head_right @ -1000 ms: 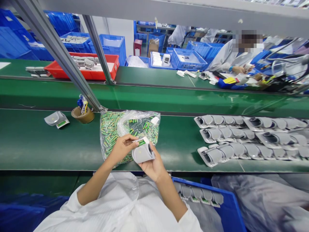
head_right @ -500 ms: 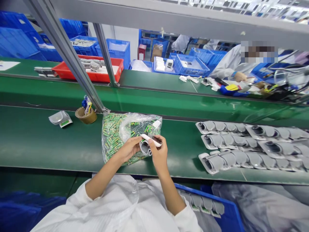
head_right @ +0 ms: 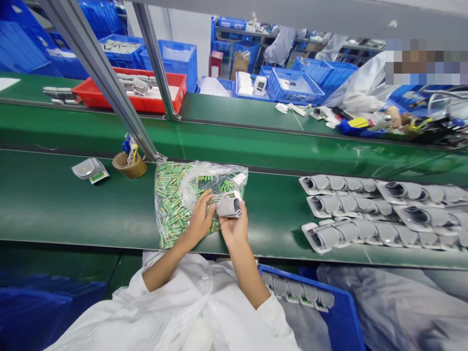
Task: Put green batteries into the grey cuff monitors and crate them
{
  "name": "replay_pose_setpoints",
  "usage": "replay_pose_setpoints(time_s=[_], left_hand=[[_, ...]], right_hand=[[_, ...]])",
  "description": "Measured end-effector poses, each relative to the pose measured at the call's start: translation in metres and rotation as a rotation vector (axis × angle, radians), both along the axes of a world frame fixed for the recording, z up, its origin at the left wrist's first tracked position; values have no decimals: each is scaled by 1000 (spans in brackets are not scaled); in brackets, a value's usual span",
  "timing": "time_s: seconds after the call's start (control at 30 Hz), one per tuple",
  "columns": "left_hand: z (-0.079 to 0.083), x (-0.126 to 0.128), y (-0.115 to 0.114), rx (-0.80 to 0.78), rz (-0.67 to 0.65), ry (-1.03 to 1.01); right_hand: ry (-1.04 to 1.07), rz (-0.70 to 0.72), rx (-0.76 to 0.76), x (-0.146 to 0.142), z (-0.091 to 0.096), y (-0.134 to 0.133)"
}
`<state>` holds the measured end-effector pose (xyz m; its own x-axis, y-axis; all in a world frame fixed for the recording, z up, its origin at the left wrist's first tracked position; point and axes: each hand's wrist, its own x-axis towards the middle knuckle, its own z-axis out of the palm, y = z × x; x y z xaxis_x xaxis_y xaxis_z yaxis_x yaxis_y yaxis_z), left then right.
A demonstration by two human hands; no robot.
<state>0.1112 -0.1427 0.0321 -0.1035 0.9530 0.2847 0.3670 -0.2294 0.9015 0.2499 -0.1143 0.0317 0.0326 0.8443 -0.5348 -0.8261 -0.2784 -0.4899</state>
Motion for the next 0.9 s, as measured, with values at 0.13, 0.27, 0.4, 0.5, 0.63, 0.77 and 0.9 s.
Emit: replay_pose_setpoints(time_s=[0.13,0.27,0.4,0.5,0.63,0.77,0.9], left_hand=[[-12,-12,-29,6,-114,441],[-22,-8,-41,13,-244,778],[-29,-6,-42,249,-387,912],[-30,-9,-43,458,-557,930],[-32,-3,-47,610,-933,860],[-30,3,-56,428,-1162,779],[-3,-13,-33,182,-978,522]], right_hand=[[0,-126,-3,16,5,4],[9,-124,27,27,15,-3],[82,-108,12,28,24,-18],[126,-86,-14,30,31,-30],[150,-41,-22,38,43,-40],[158,-44,-21,51,50,-43],[141,-115,-2,69,42,-42]])
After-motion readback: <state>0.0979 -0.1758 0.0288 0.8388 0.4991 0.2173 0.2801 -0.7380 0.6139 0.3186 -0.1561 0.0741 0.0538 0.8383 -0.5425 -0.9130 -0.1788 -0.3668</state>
